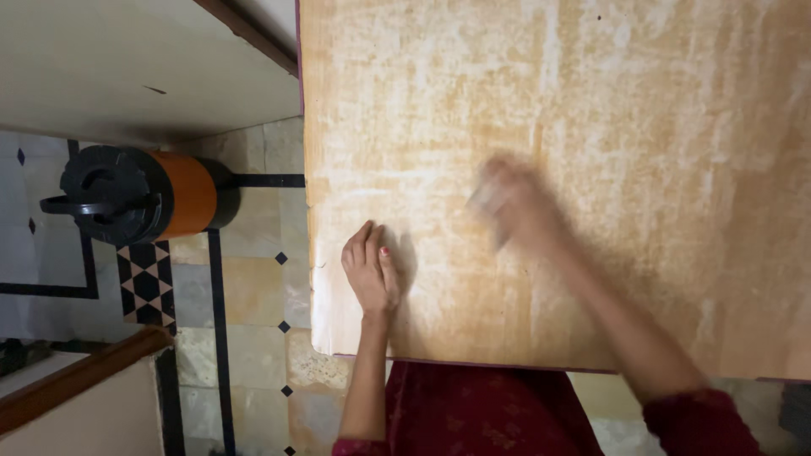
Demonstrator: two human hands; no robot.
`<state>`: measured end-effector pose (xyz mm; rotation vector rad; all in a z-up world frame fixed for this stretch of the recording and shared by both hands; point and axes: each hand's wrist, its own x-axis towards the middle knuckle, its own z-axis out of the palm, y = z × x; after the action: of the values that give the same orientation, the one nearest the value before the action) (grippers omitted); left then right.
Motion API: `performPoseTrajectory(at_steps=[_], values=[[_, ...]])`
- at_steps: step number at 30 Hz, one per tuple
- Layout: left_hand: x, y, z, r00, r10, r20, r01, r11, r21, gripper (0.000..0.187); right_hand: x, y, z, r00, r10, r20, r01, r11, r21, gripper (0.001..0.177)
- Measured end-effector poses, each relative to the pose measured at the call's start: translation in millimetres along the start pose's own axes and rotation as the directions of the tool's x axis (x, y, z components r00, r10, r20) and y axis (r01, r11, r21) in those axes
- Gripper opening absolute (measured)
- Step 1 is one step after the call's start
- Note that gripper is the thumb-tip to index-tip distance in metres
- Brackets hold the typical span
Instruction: The person wipes the top surface of a wooden table with a cloth, moving systematically across the surface. The person then wipes the edges and underside of the table, focusing on the corners and sides.
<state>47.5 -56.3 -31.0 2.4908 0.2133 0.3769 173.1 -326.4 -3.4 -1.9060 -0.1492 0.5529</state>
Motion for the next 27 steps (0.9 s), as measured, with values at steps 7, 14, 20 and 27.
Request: performPoseTrajectory(at_steps=[7,14,20,27], values=[[-2.0,-6.8,8.8,0.999,0.03,-0.042,-0.029,0.999,0.021,0.054,109.8,28.4,-77.8,0.656,-0.665,-0.358,0.029,0.496,-0.868,0.051],[-9.0,-12.9,9.4,0.999,0.015,-0.038,-0.013,0.998,0.053,0.049,100.7,-36.2,78.3,0.875,-0.463,0.14,0.443,0.652,-0.616,0.048],[-8.6,-18.7,11.2,1.0,-0.01,0.028,0.009,0.999,0.043,0.047,118.6,-92.4,85.1,0.734,-0.583,0.349,0.677,0.581,-0.452,0.049],[-8.2,-20.8,18.1,0.999,0.054,-0.002,-0.054,0.994,0.091,0.047,258.9,-88.2,64.7,0.697,-0.715,0.056,0.557,0.49,-0.671,0.05]])
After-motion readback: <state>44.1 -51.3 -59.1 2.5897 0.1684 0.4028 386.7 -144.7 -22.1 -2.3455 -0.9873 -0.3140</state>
